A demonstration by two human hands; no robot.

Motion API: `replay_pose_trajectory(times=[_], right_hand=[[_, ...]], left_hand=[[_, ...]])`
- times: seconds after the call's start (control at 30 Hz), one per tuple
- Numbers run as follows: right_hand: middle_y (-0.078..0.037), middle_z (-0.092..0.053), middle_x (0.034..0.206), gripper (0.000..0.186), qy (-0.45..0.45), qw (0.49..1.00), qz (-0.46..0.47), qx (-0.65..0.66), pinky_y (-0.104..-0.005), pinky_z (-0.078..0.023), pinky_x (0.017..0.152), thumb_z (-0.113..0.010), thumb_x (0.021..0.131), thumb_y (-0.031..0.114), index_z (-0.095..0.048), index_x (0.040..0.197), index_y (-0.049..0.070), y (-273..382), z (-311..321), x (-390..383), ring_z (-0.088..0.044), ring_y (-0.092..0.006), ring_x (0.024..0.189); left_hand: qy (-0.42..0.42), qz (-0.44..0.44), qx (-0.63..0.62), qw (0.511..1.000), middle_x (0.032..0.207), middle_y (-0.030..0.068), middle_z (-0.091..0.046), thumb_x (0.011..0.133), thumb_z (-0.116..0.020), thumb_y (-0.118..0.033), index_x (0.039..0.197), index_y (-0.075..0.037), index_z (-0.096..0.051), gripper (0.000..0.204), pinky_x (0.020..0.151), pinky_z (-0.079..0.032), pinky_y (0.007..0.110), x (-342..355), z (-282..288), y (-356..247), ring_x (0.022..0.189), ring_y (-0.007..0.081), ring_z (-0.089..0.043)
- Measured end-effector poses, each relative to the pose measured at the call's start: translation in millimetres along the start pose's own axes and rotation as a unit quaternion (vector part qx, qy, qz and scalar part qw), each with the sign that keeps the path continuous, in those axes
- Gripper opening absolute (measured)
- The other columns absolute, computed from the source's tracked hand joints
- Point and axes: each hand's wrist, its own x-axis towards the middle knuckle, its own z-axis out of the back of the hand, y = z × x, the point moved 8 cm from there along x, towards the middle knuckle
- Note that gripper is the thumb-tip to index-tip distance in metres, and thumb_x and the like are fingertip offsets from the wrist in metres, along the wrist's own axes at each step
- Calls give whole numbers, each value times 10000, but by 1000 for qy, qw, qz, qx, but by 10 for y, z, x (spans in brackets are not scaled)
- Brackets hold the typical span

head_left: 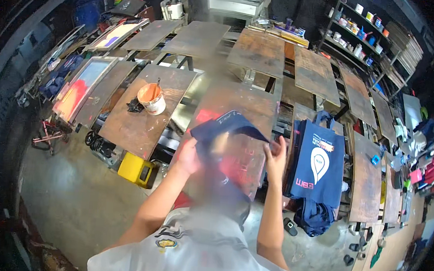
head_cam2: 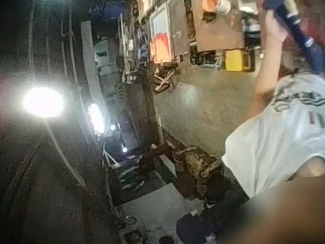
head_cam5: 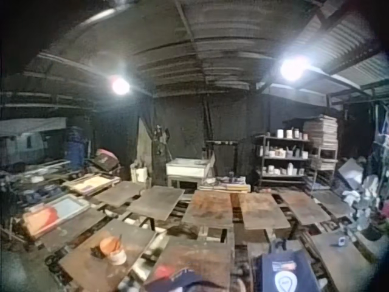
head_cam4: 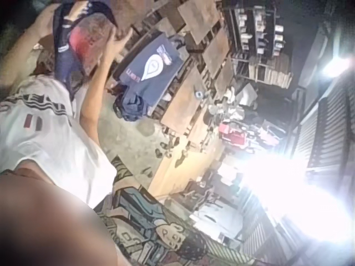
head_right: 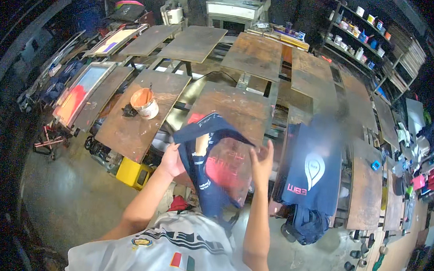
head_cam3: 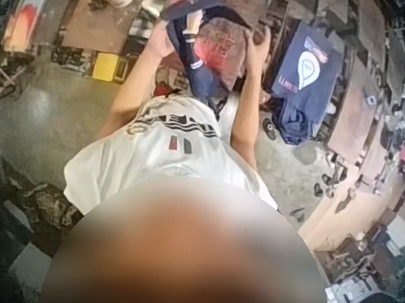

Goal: Applying ink to a printing screen and preparing garments for production.

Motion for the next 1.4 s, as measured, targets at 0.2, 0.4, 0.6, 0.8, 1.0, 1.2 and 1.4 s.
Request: replay_pose_trajectory(times=[0.2, 0.4, 0.6, 0.8, 1.0, 1.2, 1.4], right_hand=[[-138, -570, 1331, 771, 229, 939, -200, 162, -347, -446, 1021, -757, 850, 101, -355, 1504, 36, -460, -840, -258, -547, -219, 1200], [-3, -642, 1047, 321, 276, 911, -176, 249, -272, -461, 792, -690, 898, 113, -615, 1206, 59, -263, -1384, -389, -586, -100, 902], [-33, -693, 1065, 216, 268, 927, -143, 219, -276, -485, 852, -611, 978, 126, -675, 1117, -27, 25, -1565, -670, -611, -112, 962], [-30, -709, 913, 182, 283, 924, -160, 200, -246, -494, 692, -621, 981, 136, -684, 1030, -28, 393, -2110, -1063, -619, -84, 767], [-24, -706, 948, 180, 335, 918, -112, 181, -240, -491, 704, -613, 984, 129, -680, 1036, -30, 1017, -3102, -1663, -617, -75, 799], [2, -678, 890, 174, 403, 895, -66, 179, -220, -462, 667, -619, 989, 146, -676, 1028, -14, 1561, -4364, -2362, -575, -54, 754], [15, -660, 860, 172, 497, 851, -25, 168, -209, -439, 641, -626, 988, 150, -668, 955, -13, 1614, -5537, -3114, -550, -42, 742]], left_hand=[[-75, -34, -26, 996, 1305, 160, -621, 1014, -488, -386, 1361, -22, -528, 505, 1026, -464, 465, -229, 356, -17, 1172, 312, -608], [-65, -25, -84, 994, 1312, 162, -615, 1009, -516, -375, 1350, -27, -542, 488, 1054, -437, 481, -607, 351, -250, 1188, 330, -592], [-153, -48, -85, 983, 1331, 164, -605, 1017, -492, -396, 1358, -15, -532, 513, 1071, -425, 489, -1117, 924, -675, 1200, 332, -585], [-188, -43, -61, 979, 1362, 156, -589, 1022, -473, -418, 1386, -7, -509, 550, 1077, -432, 464, -1765, 1433, -1203, 1205, 306, -592], [-173, -124, -23, 977, 1386, 132, -574, 1022, -452, -448, 1424, -16, -477, 591, 1077, -436, 446, -2671, 1659, -2100, 1226, 288, -582], [-203, -246, 23, 947, 1361, 133, -591, 1034, -447, -441, 1397, -8, -497, 566, 1051, -458, 457, -3790, 2149, -2986, 1203, 277, -601], [-314, -312, 48, 896, 1211, 131, -669, 1042, -478, -364, 1288, 22, -562, 465, 942, -546, 390, -5085, 2674, -3484, 1060, 242, -678]])
